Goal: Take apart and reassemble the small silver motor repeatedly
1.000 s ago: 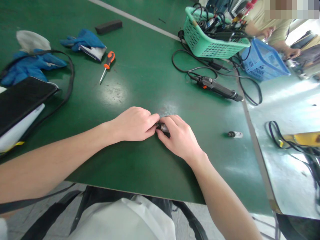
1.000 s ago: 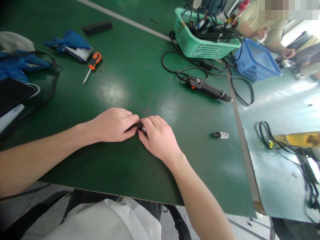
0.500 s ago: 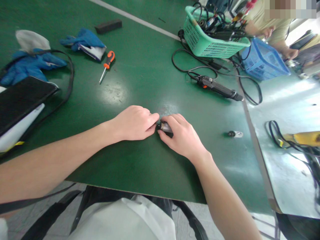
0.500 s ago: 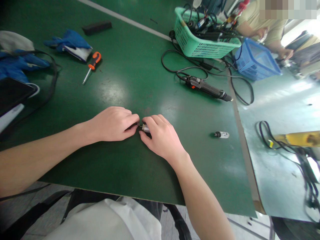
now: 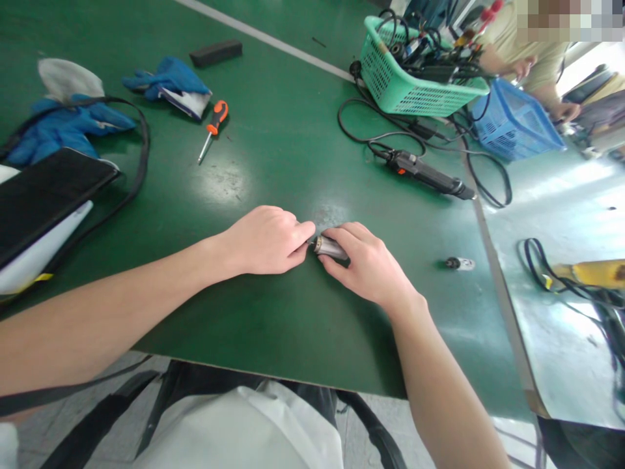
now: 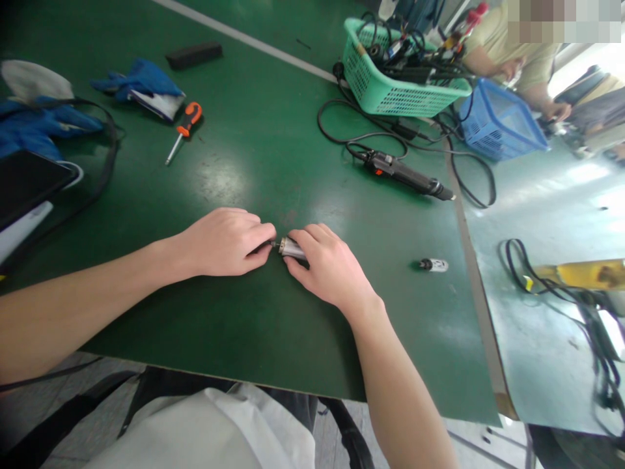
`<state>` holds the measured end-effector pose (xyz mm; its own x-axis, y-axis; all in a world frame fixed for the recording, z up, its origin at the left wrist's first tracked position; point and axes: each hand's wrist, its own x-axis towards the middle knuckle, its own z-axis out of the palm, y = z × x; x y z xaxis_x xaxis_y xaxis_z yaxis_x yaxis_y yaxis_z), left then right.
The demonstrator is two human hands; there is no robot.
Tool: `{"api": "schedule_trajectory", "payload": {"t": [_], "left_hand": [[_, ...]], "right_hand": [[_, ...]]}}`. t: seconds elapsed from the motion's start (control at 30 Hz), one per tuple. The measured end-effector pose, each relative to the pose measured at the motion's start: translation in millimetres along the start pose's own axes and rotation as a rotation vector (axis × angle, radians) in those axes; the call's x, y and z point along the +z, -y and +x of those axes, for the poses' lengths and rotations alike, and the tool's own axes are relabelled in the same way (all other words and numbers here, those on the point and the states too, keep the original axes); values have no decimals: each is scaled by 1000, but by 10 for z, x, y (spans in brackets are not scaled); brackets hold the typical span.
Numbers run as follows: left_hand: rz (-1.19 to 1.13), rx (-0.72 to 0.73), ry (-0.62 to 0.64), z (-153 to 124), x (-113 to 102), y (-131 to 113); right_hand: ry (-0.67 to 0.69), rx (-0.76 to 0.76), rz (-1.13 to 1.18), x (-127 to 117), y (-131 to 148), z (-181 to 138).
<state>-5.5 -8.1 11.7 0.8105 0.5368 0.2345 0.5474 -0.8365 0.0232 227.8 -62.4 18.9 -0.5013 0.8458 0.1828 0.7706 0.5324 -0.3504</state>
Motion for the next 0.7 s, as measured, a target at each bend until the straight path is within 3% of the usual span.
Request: {"api": "schedule_trajectory", "payload": {"t": [0.7], "left_hand": [[30, -31, -12, -1, 9, 6]], "right_hand": [[-16, 24, -2, 29, 27, 21]]}}
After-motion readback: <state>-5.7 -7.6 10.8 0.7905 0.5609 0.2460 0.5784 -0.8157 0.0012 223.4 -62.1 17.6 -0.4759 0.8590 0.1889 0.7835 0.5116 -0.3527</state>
